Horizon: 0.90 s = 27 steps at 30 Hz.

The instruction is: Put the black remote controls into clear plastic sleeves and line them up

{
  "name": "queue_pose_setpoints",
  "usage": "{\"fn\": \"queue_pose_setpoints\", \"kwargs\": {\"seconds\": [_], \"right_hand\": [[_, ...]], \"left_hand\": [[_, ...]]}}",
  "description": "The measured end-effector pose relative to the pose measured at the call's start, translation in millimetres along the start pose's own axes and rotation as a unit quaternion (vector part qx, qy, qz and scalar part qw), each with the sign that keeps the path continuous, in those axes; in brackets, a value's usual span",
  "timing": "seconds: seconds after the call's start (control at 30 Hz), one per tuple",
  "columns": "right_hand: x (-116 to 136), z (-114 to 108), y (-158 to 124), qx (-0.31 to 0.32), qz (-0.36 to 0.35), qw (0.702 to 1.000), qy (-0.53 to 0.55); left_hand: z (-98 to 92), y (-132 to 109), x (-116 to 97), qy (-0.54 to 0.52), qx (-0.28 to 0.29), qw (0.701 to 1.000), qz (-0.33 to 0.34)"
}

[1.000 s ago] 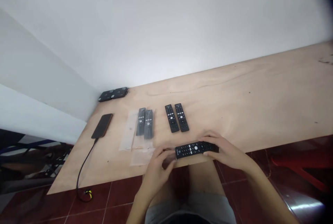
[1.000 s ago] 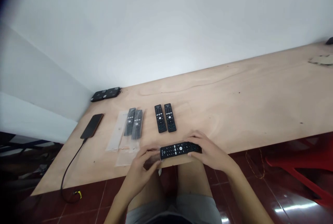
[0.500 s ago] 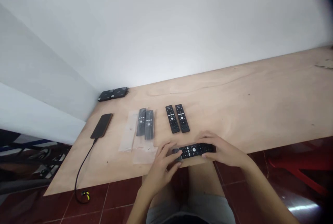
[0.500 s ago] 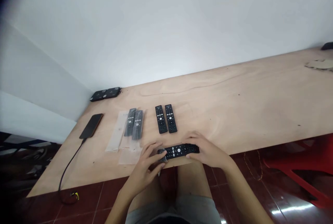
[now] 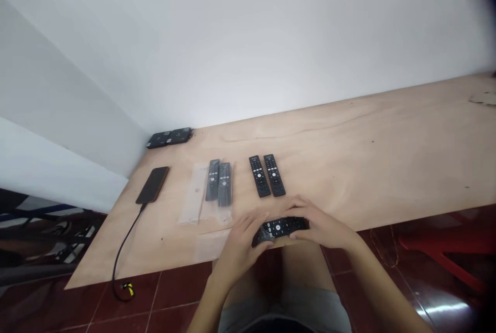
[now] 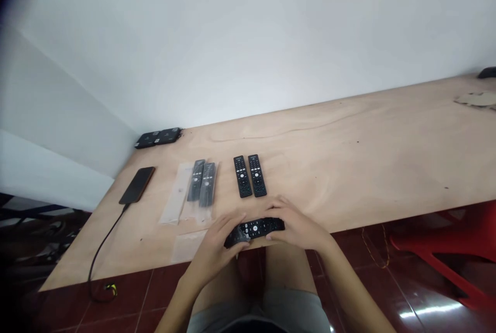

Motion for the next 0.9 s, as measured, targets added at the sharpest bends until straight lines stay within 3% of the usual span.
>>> {"fn": "queue_pose_setpoints", "kwargs": {"seconds": [0.27,0.53,0.73,0.9], "right_hand": [[1.6,5.9,8.2,-0.016,-0.003,1.0,0.011],[4.3,35.7,23.7,-0.031,-0.004,0.998,0.06],[-9.8,22.7,-2.9,-0.155,0.059,0.986,-0.01],[-6.0,39.3,-13.5,-0.166,0.051,0.985,0.011]], "left_hand": [[-21.6,-6.9,1.6,0.019,0.031,0.998,-0.053],[-15.1,-0.8,-2.6,0.016,0.019,0.999,-0.034],[-29.6,-16.9,7.5,0.06,0.034,0.995,-0.072],[-23.0,-19.1,11.0,0.054,0.011,0.997,-0.056]]}}
Point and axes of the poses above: each hand's wrist, its own y-axis towards the middle knuckle, its own z-axis out of the palm, x = y × z, the point moved 2 cm from there along y, towards the middle knuckle, and after that the axes turned 4 degrees about y, right-handed, at the moved point
